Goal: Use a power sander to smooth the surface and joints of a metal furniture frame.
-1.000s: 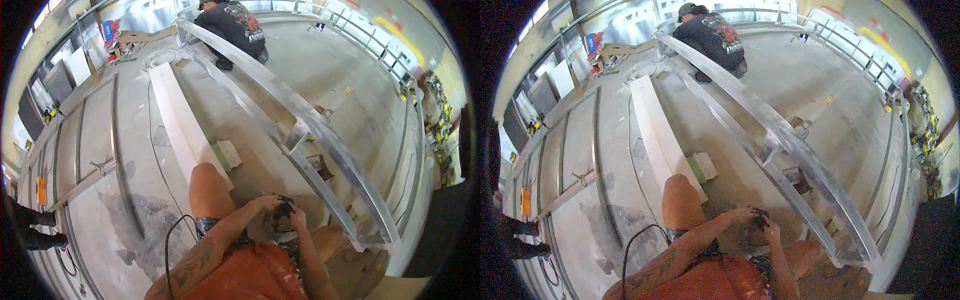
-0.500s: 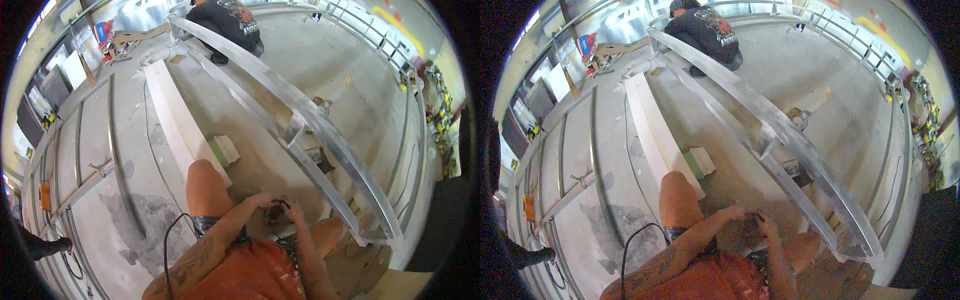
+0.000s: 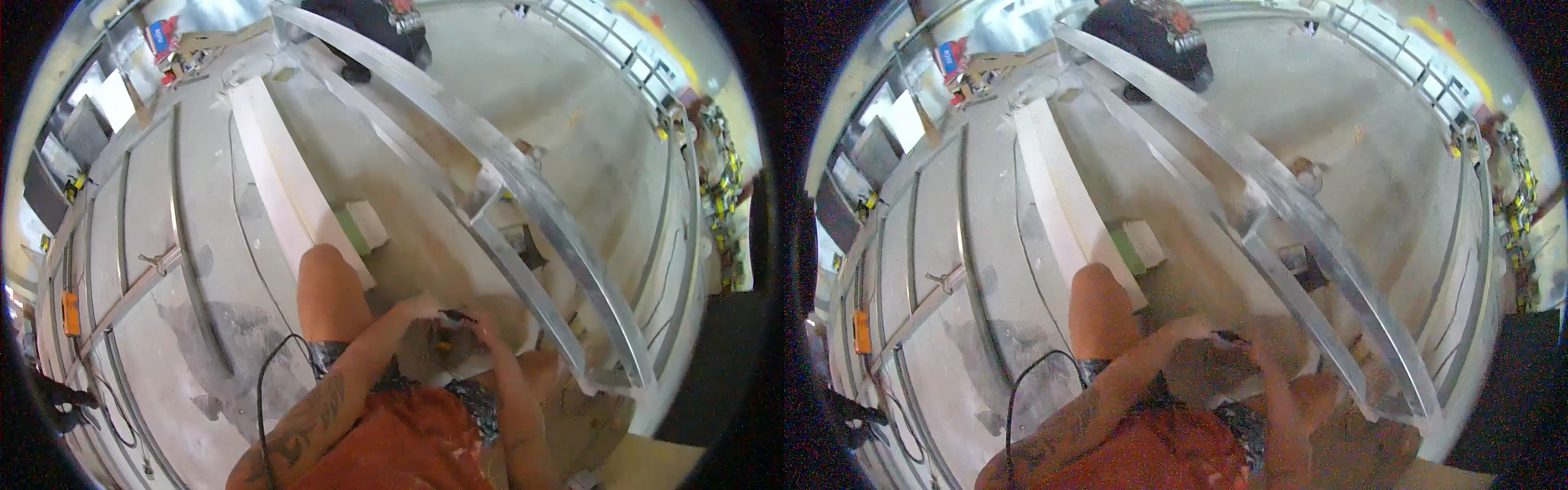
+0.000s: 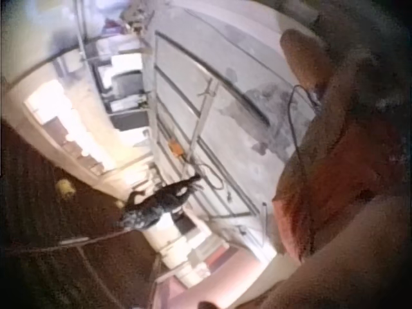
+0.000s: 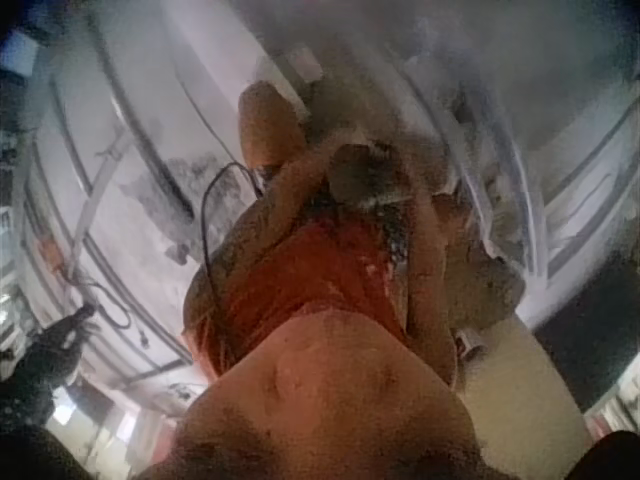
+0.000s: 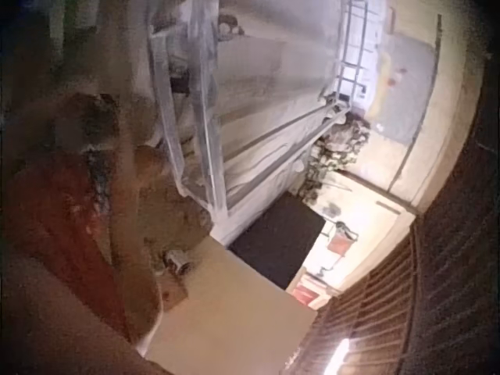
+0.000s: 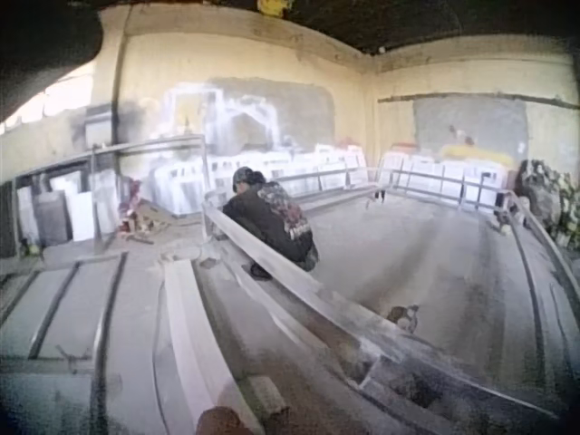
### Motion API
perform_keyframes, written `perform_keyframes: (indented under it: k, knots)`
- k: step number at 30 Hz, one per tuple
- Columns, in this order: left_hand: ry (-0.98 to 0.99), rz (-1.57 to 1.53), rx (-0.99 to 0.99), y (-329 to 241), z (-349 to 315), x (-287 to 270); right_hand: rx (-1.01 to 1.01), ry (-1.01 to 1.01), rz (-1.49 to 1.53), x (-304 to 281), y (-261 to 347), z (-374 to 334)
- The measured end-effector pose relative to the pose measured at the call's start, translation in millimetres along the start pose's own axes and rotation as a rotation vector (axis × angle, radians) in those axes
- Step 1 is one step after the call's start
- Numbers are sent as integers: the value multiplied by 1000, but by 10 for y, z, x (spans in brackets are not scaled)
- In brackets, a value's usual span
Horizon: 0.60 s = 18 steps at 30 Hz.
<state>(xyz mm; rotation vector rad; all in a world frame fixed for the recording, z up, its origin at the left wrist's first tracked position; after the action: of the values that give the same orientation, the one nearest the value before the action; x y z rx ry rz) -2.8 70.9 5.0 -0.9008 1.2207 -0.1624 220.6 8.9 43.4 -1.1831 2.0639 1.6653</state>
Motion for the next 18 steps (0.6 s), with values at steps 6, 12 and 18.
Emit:
perform_keyframes:
  k: [6,12,18]
  knots:
    - [376,-197,-453,-179,58,-439,8,-72,-320,-24,85,129]
    - [225,44,-189,93,92,-152,-47,-140,-206,-1,-94,136]
    - [224,-57,-115,-279,172,-318,35,-105,-179,67,-245,-54]
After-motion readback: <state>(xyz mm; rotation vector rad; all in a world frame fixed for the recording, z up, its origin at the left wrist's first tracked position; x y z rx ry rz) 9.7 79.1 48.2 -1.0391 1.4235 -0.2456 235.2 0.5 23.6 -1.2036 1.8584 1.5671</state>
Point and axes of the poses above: each hand's wrist, its own z-axis towards the middle knuckle, its own x-axis out of the palm, y = z × x, the point moved 2 cm from there along z, towards the middle knuckle, and after that the axes turned 5 degrees about y, right-handed, at the moved point
